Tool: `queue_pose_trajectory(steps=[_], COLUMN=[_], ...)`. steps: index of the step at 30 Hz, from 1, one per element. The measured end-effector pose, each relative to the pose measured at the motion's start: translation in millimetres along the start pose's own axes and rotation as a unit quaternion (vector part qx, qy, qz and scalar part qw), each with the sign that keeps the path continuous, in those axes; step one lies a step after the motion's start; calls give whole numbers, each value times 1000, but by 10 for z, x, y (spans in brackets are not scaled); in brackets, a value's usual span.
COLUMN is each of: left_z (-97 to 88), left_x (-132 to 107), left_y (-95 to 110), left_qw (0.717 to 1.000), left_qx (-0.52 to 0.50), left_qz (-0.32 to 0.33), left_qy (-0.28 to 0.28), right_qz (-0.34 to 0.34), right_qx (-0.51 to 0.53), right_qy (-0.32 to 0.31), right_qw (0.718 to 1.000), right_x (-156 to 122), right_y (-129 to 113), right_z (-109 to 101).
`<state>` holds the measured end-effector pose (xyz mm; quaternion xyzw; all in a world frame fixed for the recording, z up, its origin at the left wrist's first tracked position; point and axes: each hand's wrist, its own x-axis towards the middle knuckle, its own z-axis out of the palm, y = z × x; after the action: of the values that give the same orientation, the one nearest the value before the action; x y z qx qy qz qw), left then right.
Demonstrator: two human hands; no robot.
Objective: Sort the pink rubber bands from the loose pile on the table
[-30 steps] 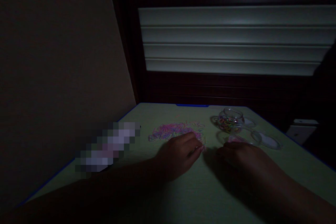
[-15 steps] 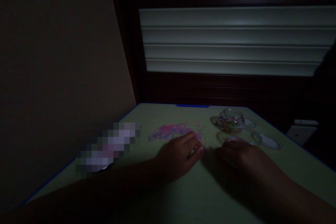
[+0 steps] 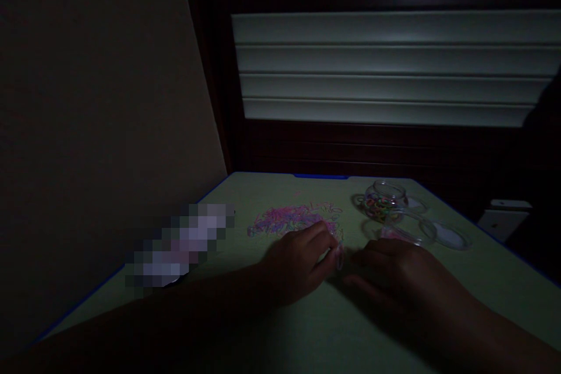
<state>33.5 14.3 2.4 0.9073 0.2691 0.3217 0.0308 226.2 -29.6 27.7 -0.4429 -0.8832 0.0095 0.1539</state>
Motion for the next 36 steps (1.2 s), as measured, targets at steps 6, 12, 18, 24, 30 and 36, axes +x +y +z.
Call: queue_pose_trajectory(steps=[6,12,18,24,30,36], left_z=[1,15,17,1,-19,-39], left_x=[-8,-12,-11,-9,-3,0], left_y=[-1,-10,-7,-1,9,17], left_qw=[1000,999,998,998,997,997], left_qx=[10,22,33,40,49,52], left_qz=[17,39,51,50,57,50], left_qy=[-8,-4,3,-21,-6,-12], right_qz=[3,-2,-7,-19,-10,13], right_qx=[26,52,52,51,52,94], right_qy=[-14,-3,11,26,38,61], right_qw=[1000,999,999,998,998,994], right_x=[-3,9,20,28,24,24], right_y=[-27,-39,-51,-55,-43,-44], right_z=[-5,1,7,48,38,0])
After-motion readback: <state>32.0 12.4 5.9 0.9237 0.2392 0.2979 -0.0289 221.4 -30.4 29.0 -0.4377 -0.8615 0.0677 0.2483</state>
